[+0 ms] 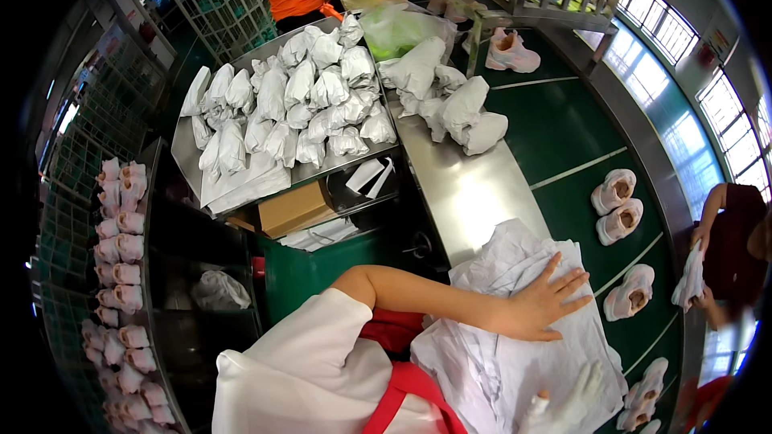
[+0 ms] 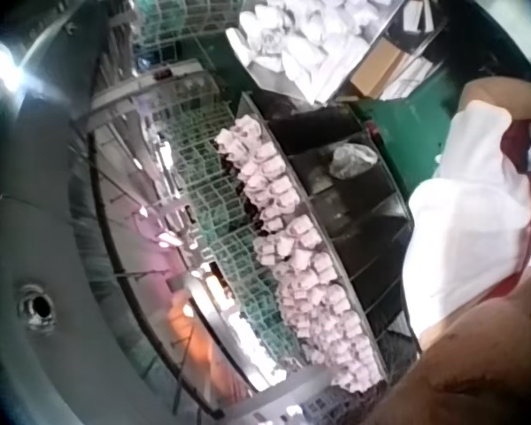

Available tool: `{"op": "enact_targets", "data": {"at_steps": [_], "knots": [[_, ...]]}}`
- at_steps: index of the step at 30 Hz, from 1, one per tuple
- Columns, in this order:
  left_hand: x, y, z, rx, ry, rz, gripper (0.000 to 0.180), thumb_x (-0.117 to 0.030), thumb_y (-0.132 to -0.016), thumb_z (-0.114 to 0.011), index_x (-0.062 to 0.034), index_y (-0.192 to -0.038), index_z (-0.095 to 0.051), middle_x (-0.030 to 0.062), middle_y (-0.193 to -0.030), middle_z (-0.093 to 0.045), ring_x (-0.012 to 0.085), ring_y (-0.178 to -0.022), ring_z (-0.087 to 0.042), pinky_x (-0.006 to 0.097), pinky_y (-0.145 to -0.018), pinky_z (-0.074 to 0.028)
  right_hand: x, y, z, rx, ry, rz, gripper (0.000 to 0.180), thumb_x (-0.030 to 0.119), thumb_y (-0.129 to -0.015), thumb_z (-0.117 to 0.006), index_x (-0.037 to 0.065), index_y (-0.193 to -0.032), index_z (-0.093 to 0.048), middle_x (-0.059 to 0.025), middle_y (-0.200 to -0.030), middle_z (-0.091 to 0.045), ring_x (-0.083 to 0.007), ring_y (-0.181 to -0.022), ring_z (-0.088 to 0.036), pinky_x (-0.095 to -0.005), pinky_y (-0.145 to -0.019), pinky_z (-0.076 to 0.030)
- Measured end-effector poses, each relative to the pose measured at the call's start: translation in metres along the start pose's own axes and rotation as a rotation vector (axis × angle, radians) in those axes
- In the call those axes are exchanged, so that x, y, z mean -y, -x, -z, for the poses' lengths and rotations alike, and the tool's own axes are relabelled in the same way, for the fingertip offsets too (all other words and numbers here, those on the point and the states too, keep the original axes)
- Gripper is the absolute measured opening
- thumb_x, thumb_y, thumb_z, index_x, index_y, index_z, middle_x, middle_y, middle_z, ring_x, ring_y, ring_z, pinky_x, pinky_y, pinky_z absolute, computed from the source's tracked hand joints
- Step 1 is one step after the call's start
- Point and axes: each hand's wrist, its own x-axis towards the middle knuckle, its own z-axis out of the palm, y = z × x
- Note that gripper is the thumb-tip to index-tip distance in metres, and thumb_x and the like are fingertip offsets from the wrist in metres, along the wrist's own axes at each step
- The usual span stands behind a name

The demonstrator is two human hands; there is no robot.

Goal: The person takes white tissue paper from a stack and wraps pairs of white shoes on a conveyor belt. They fold the paper around the shoes and place the wrapped pairs back onto the moving belt.

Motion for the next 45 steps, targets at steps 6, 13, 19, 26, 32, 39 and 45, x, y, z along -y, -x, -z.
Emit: {"op": "enact_targets", "data": {"at_steps": [6, 13, 19, 26, 32, 39, 45], "knots": [[0.056, 0.049, 0.128, -0.314, 0.232, -0.082, 0.063, -0.029, -0.085, -0.065, -0.0052, -0.139, -0.042, 0.0199, -0.143, -0.039, 0.0368, -0.132, -0.037, 0.052, -0.110, -0.027, 0.000, -0.005, -0.048, 0.048, 0.226, 0.066, 0.077, 0.059, -0.095, -0.031, -0.005, -0.136, -0.046, -0.0275, -0.140, -0.042, -0.0447, -0.131, -0.037, -0.0523, -0.111, -0.026], [0.225, 0.257, 0.329, -0.722, -0.822, 0.635, 0.063, -0.016, -0.081, -0.066, -0.0075, -0.139, -0.045, 0.0215, -0.141, -0.043, 0.0393, -0.132, -0.039, 0.051, -0.110, -0.028, 0.028, -0.017, -0.022, 0.198, 0.124, -0.040, 0.083, 0.061, -0.086, -0.040, 0.000, -0.141, -0.041, -0.0276, -0.144, -0.038, -0.0444, -0.133, -0.034, -0.0530, -0.112, -0.023], [0.308, 0.386, 0.406, -0.257, -1.245, 1.431, 0.108, -0.033, -0.062, -0.085, -0.0365, -0.150, -0.022, 0.0179, -0.159, -0.003, 0.0427, -0.145, -0.005, 0.079, -0.099, -0.013, 0.032, -0.019, -0.025, 0.185, 0.150, -0.038, 0.083, 0.063, -0.086, -0.037, 0.000, -0.140, -0.043, -0.0268, -0.143, -0.040, -0.0438, -0.133, -0.035, -0.0526, -0.112, -0.024], [0.369, 0.390, 0.433, -0.255, -1.071, 1.692, 0.123, -0.045, -0.052, -0.091, -0.0402, -0.150, -0.017, 0.0162, -0.159, 0.010, 0.0445, -0.145, 0.002, 0.080, -0.098, -0.015, -0.039, -0.018, -0.062, -0.226, 0.321, 0.533, 0.075, 0.055, -0.089, -0.042, 0.001, -0.140, -0.044, -0.0252, -0.142, -0.042, -0.0436, -0.132, -0.037, -0.0522, -0.111, -0.026], [0.365, 0.466, 0.456, -0.418, -1.081, 1.568, 0.095, -0.030, -0.057, -0.088, -0.0293, -0.140, -0.042, 0.0180, -0.157, -0.006, 0.0497, -0.137, -0.020, 0.063, -0.099, -0.038, 0.012, -0.016, -0.055, 0.099, 0.178, 0.011, 0.072, 0.055, -0.096, -0.031, -0.004, -0.134, -0.046, -0.0266, -0.139, -0.044, -0.0443, -0.131, -0.038, -0.0521, -0.111, -0.025], [0.383, 0.460, 0.428, -0.617, -1.117, 1.324, 0.071, -0.015, -0.065, -0.077, -0.0149, -0.130, -0.051, 0.0229, -0.151, -0.022, 0.0508, -0.130, -0.029, 0.056, -0.100, -0.040, 0.004, -0.004, -0.041, 0.111, 0.183, -0.027, 0.068, 0.051, -0.096, -0.033, -0.002, -0.137, -0.044, -0.0244, -0.140, -0.044, -0.0431, -0.132, -0.038, -0.0527, -0.112, -0.024], [0.396, 0.480, 0.447, -0.763, -1.299, 1.043, 0.064, -0.031, -0.069, -0.074, -0.0133, -0.129, -0.056, 0.0291, -0.138, -0.043, 0.0423, -0.130, -0.039, 0.048, -0.107, -0.034, 0.012, -0.003, -0.042, 0.114, 0.155, -0.040, 0.063, 0.048, -0.093, -0.039, 0.000, -0.133, -0.048, -0.0248, -0.137, -0.046, -0.0455, -0.129, -0.039, -0.0545, -0.111, -0.025]]}}
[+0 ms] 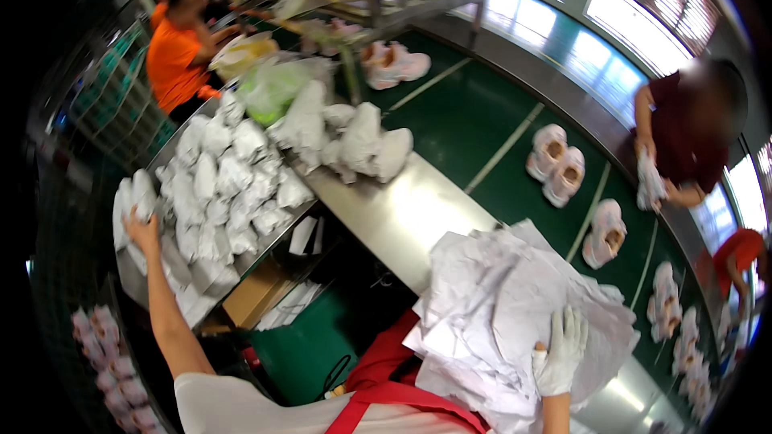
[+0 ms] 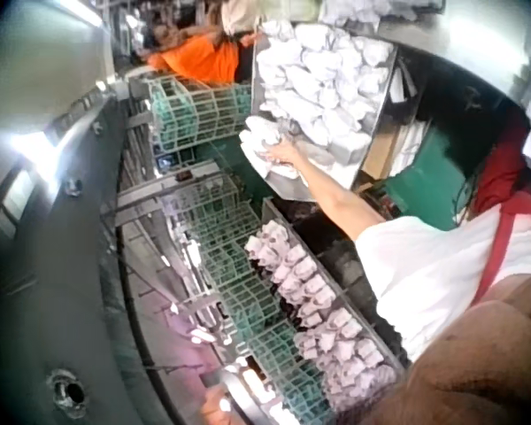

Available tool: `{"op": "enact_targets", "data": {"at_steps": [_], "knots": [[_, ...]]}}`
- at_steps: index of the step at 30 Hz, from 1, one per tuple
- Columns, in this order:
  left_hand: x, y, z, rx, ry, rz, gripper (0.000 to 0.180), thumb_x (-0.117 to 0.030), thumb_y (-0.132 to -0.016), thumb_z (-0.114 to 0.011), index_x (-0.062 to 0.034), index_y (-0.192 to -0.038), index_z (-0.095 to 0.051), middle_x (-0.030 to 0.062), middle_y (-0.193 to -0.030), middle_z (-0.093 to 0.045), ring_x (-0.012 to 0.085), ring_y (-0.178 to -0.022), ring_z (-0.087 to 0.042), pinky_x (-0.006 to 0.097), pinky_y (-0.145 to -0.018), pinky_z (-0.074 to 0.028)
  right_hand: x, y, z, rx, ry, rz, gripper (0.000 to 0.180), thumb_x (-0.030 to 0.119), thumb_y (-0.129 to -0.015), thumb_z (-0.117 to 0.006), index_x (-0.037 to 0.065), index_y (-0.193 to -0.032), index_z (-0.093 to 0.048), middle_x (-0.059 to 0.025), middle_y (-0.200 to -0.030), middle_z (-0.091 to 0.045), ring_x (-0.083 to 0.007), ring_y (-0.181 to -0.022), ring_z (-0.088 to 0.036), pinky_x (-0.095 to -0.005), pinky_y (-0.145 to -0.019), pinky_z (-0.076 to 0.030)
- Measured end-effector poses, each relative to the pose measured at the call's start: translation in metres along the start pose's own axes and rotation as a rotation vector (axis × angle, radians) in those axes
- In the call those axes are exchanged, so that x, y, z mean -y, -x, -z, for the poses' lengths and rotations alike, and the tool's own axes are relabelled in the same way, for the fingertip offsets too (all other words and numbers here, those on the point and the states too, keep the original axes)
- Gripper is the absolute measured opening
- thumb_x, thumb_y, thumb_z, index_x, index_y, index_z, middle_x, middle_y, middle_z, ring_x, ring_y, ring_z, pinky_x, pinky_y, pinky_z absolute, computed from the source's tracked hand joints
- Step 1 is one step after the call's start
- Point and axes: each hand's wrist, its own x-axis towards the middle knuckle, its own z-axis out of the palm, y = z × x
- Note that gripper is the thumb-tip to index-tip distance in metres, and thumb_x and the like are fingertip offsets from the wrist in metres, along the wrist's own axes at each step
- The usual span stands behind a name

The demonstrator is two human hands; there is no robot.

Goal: The person takes white tissue paper from a stack and wraps pairs of white shoes on a conveyor belt. They fold the paper around the shoes and place the wrapped pairs back onto the moving belt.

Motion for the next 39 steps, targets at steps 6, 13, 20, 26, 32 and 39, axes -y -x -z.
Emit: {"op": "enact_targets", "data": {"at_steps": [6, 13, 20, 26, 32, 39], "knots": [[0.029, -0.028, 0.006, -0.365, 0.221, 0.098, 0.055, -0.032, -0.083, -0.073, -0.0074, -0.129, -0.057, 0.0200, -0.131, -0.052, 0.0371, -0.126, -0.045, 0.047, -0.104, -0.040, -0.004, -0.025, 0.002, -0.058, -0.079, 0.031, 0.059, 0.044, -0.088, -0.047, 0.004, -0.132, -0.050, -0.0217, -0.135, -0.048, -0.0421, -0.128, -0.041, -0.0533, -0.109, -0.026], [-0.248, -0.022, 0.151, -0.205, 1.057, -0.085, 0.055, -0.009, -0.086, -0.067, -0.0026, -0.136, -0.047, 0.0179, -0.144, -0.042, 0.0317, -0.133, -0.041, 0.043, -0.104, -0.039, -0.014, -0.008, 0.008, -0.058, -0.099, 0.031, 0.057, 0.044, -0.088, -0.048, 0.005, -0.131, -0.051, -0.0201, -0.133, -0.049, -0.0394, -0.127, -0.042, -0.0517, -0.109, -0.026], [-0.561, 0.049, 0.262, 0.096, 1.344, -0.823, 0.079, 0.004, -0.053, -0.072, -0.0062, -0.129, -0.053, 0.0156, -0.153, -0.026, 0.0349, -0.142, -0.025, 0.045, -0.112, -0.027, -0.019, -0.008, 0.001, -0.071, -0.161, 0.015, 0.059, 0.048, -0.091, -0.044, 0.006, -0.132, -0.050, -0.0205, -0.134, -0.048, -0.0393, -0.128, -0.042, -0.0528, -0.109, -0.026], [-0.748, 0.102, 0.262, 0.129, 1.403, -1.302, 0.082, -0.003, -0.047, -0.085, -0.0164, -0.123, -0.058, 0.0170, -0.152, -0.027, 0.0449, -0.137, -0.025, 0.049, -0.109, -0.033, -0.020, -0.014, 0.005, -0.054, -0.202, 0.029, 0.061, 0.047, -0.086, -0.049, 0.007, -0.131, -0.051, -0.0193, -0.132, -0.049, -0.0387, -0.127, -0.042, -0.0513, -0.108, -0.027], [-0.870, 0.159, 0.254, 0.368, 1.479, -1.233, 0.076, -0.006, -0.054, -0.082, -0.0152, -0.124, -0.057, 0.0188, -0.152, -0.025, 0.0462, -0.136, -0.024, 0.050, -0.108, -0.034, -0.028, -0.017, 0.002, -0.015, -0.256, 0.016, 0.062, 0.047, -0.082, -0.053, 0.009, -0.131, -0.051, -0.0184, -0.130, -0.050, -0.0382, -0.125, -0.044, -0.0506, -0.106, -0.029], [-0.949, 0.171, 0.209, 0.528, 1.480, -0.844, 0.061, -0.019, -0.065, -0.073, -0.0134, -0.123, -0.058, 0.0295, -0.144, -0.032, 0.0477, -0.126, -0.036, 0.048, -0.105, -0.035, -0.035, -0.024, 0.005, 0.043, -0.370, 0.023, 0.060, 0.041, -0.079, -0.057, 0.009, -0.129, -0.052, -0.0140, -0.127, -0.052, -0.0318, -0.123, -0.047, -0.0463, -0.103, -0.033]]}}
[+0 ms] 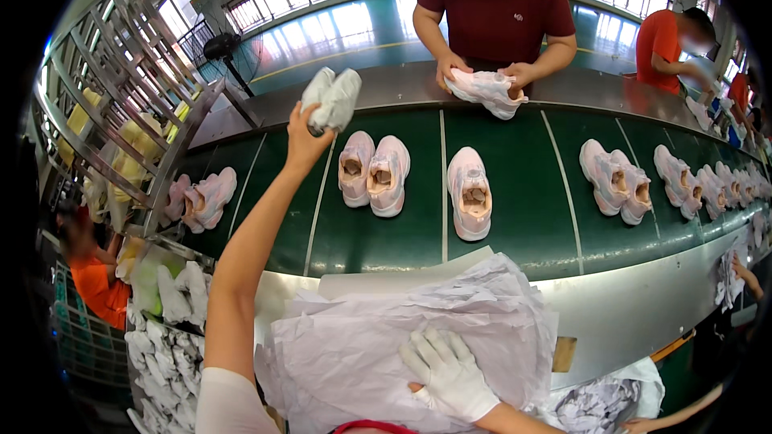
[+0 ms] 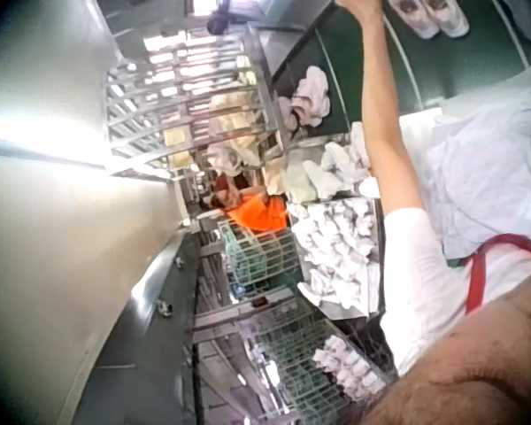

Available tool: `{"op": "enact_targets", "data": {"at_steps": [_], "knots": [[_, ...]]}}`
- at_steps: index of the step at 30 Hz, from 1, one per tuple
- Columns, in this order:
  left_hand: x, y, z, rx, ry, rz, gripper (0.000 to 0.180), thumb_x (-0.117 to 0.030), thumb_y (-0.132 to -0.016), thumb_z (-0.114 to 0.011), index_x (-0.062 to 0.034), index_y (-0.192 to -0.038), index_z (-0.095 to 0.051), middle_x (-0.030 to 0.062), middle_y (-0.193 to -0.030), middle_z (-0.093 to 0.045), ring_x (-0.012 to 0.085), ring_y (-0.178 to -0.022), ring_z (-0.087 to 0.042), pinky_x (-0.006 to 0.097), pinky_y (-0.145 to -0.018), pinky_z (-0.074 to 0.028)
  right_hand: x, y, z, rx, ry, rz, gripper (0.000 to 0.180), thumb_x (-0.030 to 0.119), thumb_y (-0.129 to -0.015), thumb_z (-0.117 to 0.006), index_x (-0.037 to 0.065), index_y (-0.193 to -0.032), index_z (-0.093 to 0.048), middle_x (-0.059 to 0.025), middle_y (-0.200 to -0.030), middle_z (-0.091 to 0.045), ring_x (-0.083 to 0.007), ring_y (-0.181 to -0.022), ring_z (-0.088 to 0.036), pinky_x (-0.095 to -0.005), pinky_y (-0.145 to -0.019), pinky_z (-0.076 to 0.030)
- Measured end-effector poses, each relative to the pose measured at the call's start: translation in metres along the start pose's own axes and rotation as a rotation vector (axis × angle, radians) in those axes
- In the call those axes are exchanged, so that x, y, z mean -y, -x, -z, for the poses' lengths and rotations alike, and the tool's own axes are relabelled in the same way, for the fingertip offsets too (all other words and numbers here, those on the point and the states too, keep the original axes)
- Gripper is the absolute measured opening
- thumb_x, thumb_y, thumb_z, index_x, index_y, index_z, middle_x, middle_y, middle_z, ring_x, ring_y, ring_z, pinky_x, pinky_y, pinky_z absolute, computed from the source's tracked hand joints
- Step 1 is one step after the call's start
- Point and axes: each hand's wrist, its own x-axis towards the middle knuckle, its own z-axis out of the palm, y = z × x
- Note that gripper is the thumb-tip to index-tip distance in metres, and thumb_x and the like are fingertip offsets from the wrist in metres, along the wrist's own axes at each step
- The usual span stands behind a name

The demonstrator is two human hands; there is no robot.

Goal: The person takes white tissue paper from a stack and wraps pairs of white shoes on a conveyor belt. They fold the paper around the shoes and place the wrapped pairs back onto the moving belt.

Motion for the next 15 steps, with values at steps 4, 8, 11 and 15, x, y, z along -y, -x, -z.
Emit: {"op": "enact_targets", "data": {"at_steps": [4, 8, 11, 15], "knots": [[0.040, 0.007, 0.019, -0.082, -0.119, 0.002, 0.063, -0.018, -0.064, -0.075, -0.0141, -0.124, -0.056, 0.0279, -0.144, -0.031, 0.0477, -0.126, -0.035, 0.049, -0.106, -0.034, -0.002, 0.001, -0.004, -0.004, -0.024, -0.021, 0.053, 0.042, -0.085, -0.051, 0.011, -0.128, -0.054, -0.0132, -0.127, -0.053, -0.0316, -0.122, -0.048, -0.0463, -0.103, -0.033], [0.090, 0.049, 0.052, -0.073, -0.270, 0.048, 0.065, -0.016, -0.064, -0.075, -0.0143, -0.125, -0.054, 0.0271, -0.147, -0.027, 0.0475, -0.129, -0.031, 0.052, -0.106, -0.033, -0.002, -0.001, -0.007, 0.005, -0.026, -0.032, 0.048, 0.042, -0.089, -0.047, 0.012, -0.125, -0.057, -0.0130, -0.127, -0.054, -0.0318, -0.120, -0.049, -0.0474, -0.104, -0.032], [0.124, 0.090, 0.049, 0.034, -0.385, 0.052, 0.066, -0.017, -0.064, -0.076, -0.0137, -0.125, -0.053, 0.0269, -0.148, -0.024, 0.0501, -0.128, -0.029, 0.053, -0.107, -0.031, -0.004, -0.001, -0.010, -0.020, 0.004, -0.029, 0.050, 0.046, -0.089, -0.046, 0.010, -0.121, -0.059, -0.0157, -0.124, -0.055, -0.0347, -0.117, -0.049, -0.0502, -0.102, -0.032], [0.180, 0.154, 0.046, 0.204, -0.391, 0.393, 0.065, -0.021, -0.069, -0.077, -0.0168, -0.128, -0.052, 0.0266, -0.150, -0.021, 0.0563, -0.132, -0.024, 0.060, -0.107, -0.031, 0.000, -0.002, -0.015, -0.030, 0.044, -0.005, 0.052, 0.048, -0.089, -0.046, 0.008, -0.119, -0.060, -0.0184, -0.124, -0.054, -0.0379, -0.118, -0.048, -0.0535, -0.102, -0.031]]}}
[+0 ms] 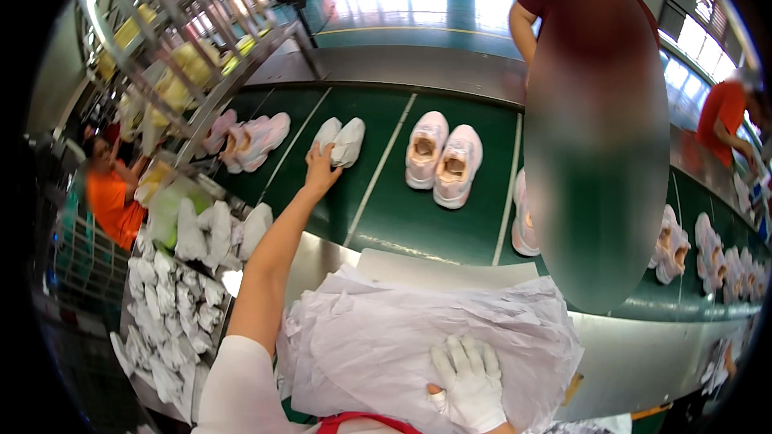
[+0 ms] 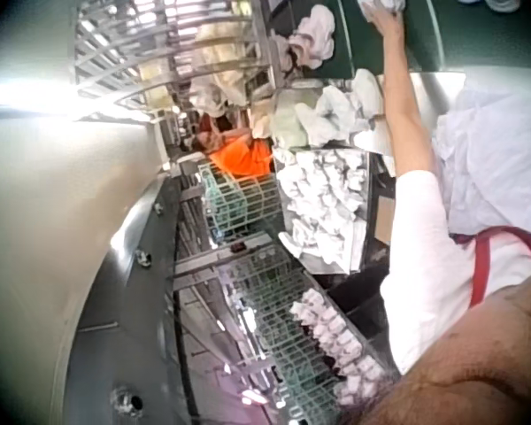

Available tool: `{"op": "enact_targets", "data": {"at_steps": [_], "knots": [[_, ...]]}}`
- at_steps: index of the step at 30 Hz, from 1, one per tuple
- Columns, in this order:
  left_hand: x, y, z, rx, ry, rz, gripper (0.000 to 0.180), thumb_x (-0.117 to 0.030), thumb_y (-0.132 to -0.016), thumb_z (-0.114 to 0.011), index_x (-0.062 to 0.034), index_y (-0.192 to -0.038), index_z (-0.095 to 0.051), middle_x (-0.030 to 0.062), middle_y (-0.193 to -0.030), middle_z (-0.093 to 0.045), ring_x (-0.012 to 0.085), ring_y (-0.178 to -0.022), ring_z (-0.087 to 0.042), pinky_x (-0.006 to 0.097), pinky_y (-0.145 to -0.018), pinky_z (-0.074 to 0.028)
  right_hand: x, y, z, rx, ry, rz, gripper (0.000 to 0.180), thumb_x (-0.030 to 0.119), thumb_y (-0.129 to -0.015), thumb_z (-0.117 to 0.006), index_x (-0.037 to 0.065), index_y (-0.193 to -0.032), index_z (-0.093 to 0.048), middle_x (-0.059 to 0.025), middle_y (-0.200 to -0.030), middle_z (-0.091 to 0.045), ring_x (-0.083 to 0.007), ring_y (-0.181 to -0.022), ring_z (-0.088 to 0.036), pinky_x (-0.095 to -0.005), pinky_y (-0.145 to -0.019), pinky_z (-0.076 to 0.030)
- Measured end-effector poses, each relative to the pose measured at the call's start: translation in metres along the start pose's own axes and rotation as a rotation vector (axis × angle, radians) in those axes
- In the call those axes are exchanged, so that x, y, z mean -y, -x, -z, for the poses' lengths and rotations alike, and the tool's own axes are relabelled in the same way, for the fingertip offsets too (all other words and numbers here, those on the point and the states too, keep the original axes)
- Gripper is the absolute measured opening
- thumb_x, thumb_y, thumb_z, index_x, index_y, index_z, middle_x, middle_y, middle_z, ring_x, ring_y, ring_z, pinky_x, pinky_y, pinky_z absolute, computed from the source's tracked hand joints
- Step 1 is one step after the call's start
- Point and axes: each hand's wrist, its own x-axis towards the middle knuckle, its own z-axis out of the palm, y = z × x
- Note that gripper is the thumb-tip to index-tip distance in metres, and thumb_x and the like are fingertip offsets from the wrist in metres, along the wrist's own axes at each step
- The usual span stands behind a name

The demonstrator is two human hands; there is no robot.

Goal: The person takes white tissue paper from a stack and wraps pairs of white shoes on a conveyor belt. They fold the paper around the shoes and place the wrapped pairs back onto the moving belt.

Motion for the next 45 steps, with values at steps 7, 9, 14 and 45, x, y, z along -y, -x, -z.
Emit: {"op": "enact_targets", "data": {"at_steps": [7, 9, 14, 45], "knots": [[-0.048, 0.025, 0.072, 0.078, -0.032, 0.142, 0.090, -0.031, -0.072, -0.077, -0.0302, -0.148, -0.028, 0.0243, -0.153, -0.013, 0.0543, -0.135, -0.021, 0.074, -0.099, -0.029, 0.018, 0.004, -0.001, 0.073, 0.198, 0.005, 0.065, 0.052, -0.094, -0.036, 0.000, -0.129, -0.053, -0.0248, -0.135, -0.048, -0.0441, -0.127, -0.042, -0.0552, -0.108, -0.027], [-0.060, 0.046, 0.096, -0.016, 0.049, -0.010, 0.079, -0.029, -0.077, -0.073, -0.0143, -0.143, -0.032, 0.0298, -0.147, -0.022, 0.0521, -0.133, -0.028, 0.066, -0.103, -0.030, 0.020, 0.014, 0.005, 0.031, 0.204, -0.017, 0.070, 0.055, -0.094, -0.034, 0.001, -0.134, -0.050, -0.0263, -0.136, -0.047, -0.0457, -0.127, -0.041, -0.0552, -0.108, -0.027], [-0.045, 0.180, 0.261, -0.279, 0.248, -0.371, 0.049, -0.021, -0.082, -0.068, -0.0101, -0.127, -0.054, 0.0159, -0.139, -0.046, 0.0356, -0.126, -0.045, 0.049, -0.109, -0.031, 0.021, 0.017, 0.010, 0.087, 0.350, -0.028, 0.068, 0.048, -0.089, -0.049, 0.001, -0.137, -0.047, -0.0252, -0.140, -0.044, -0.0421, -0.131, -0.039, -0.0527, -0.110, -0.027], [0.461, 0.600, 0.543, -1.042, -0.316, 1.419, 0.118, -0.050, -0.059, -0.084, -0.0201, -0.150, -0.016, 0.0307, -0.137, -0.043, 0.0483, -0.123, -0.045, 0.051, -0.103, -0.039, 0.006, 0.010, -0.003, -0.138, 0.654, 0.322, 0.060, 0.013, -0.076, -0.064, 0.003, -0.134, -0.051, -0.0212, -0.137, -0.050, -0.0371, -0.128, -0.045, -0.0459, -0.109, -0.035]]}}
